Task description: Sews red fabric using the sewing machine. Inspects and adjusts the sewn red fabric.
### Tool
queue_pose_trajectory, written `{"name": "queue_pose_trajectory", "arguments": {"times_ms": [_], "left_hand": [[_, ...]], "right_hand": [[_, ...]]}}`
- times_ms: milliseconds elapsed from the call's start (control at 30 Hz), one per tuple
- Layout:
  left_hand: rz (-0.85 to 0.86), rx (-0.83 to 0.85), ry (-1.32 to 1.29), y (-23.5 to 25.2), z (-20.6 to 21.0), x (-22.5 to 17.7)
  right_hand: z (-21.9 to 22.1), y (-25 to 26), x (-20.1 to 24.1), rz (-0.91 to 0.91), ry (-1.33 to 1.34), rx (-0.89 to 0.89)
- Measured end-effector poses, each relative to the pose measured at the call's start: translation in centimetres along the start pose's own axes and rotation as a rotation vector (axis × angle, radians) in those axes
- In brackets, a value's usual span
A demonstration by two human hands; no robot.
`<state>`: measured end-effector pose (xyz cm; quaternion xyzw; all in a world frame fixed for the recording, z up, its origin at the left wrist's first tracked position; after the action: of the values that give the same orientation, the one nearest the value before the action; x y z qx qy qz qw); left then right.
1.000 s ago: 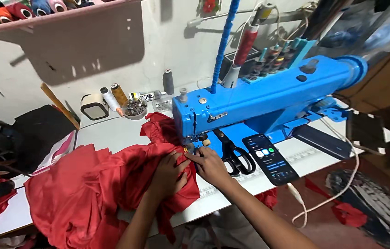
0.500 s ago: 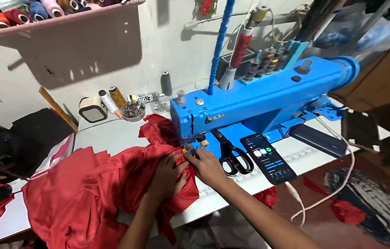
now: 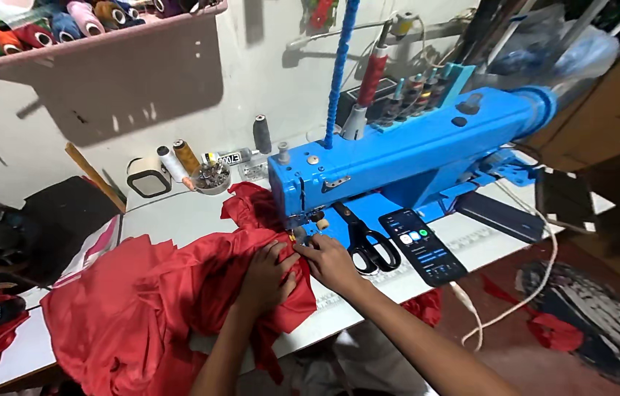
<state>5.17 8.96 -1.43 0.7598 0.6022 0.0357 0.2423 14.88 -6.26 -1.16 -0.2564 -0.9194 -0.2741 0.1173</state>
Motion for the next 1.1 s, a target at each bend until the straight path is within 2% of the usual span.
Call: {"name": "queue_pose_trajectory", "arguments": {"times_ms": [667, 833, 1000, 1100], "left_hand": [[-0.062, 0.120, 0.068, 1.4, -0.5, 0.4], [0.003, -0.164, 0.108, -1.6, -2.5, -3.9], [-0.170, -0.041, 0.113, -7.3, -2.9, -8.2], [-0.192, -0.117, 0.128, -7.4, -2.4, -9.3]], "right_hand": [[-0.2, 0.5, -0.1, 0.086, 0.025, 0.065], [-2.0, -1.6, 0.4, 0.167, 0.281, 0.071], [-4.8, -6.4, 1.5, 0.345, 0.487, 0.093], [-5.2, -6.5, 2.0, 0.473, 0.584, 0.217]]}}
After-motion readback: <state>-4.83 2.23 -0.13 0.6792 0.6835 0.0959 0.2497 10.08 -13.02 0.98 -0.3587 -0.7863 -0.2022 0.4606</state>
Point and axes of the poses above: each hand's wrist, its own y-axis towards the middle knuckle, its own z-axis out of the palm, x = y × z, the point moved 3 cm from there along y, towards the middle knuckle, and after that the axes turned 1 degree about -y, right-handed, at the moved point
